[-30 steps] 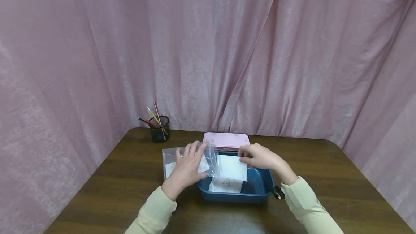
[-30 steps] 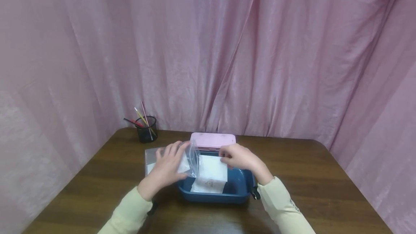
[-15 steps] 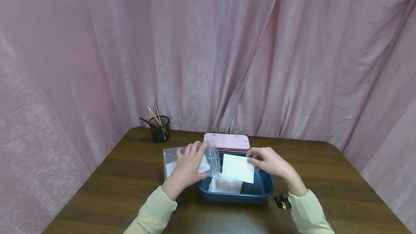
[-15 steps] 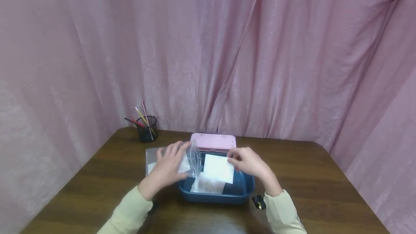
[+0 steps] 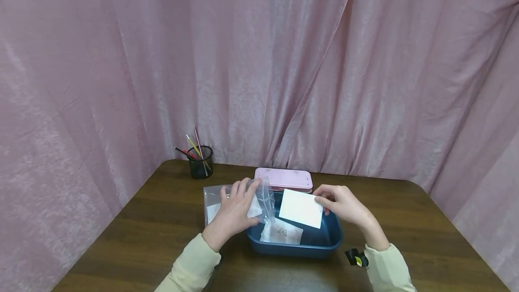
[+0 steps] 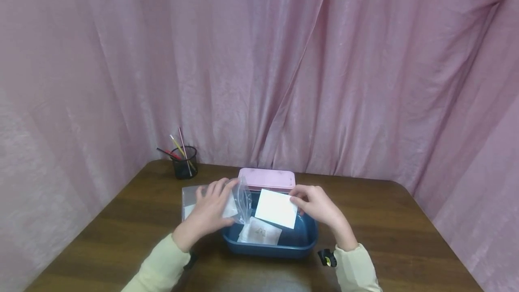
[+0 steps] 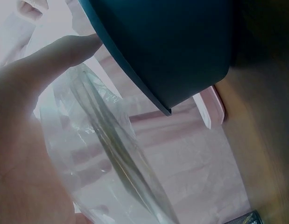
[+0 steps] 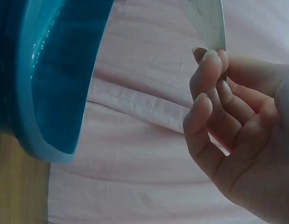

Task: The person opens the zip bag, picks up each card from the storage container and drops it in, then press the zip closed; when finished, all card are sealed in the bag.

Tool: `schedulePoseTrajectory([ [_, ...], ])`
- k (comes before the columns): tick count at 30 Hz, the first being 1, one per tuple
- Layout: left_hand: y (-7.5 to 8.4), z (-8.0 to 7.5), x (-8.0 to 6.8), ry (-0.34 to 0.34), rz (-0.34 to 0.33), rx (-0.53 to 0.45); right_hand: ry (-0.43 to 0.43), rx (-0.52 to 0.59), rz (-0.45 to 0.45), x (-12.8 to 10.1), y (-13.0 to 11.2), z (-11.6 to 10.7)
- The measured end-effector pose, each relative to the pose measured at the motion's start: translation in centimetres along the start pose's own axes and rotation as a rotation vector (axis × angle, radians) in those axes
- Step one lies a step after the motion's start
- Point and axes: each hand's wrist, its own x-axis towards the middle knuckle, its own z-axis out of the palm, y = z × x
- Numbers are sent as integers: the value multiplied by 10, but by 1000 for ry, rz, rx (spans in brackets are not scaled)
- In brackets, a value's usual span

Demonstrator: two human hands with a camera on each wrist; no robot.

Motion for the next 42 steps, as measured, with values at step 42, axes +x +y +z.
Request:
schedulePoseTrajectory([
  [42,20,4,-6,-14,129,52,-33,195,-77,15,-12,46],
])
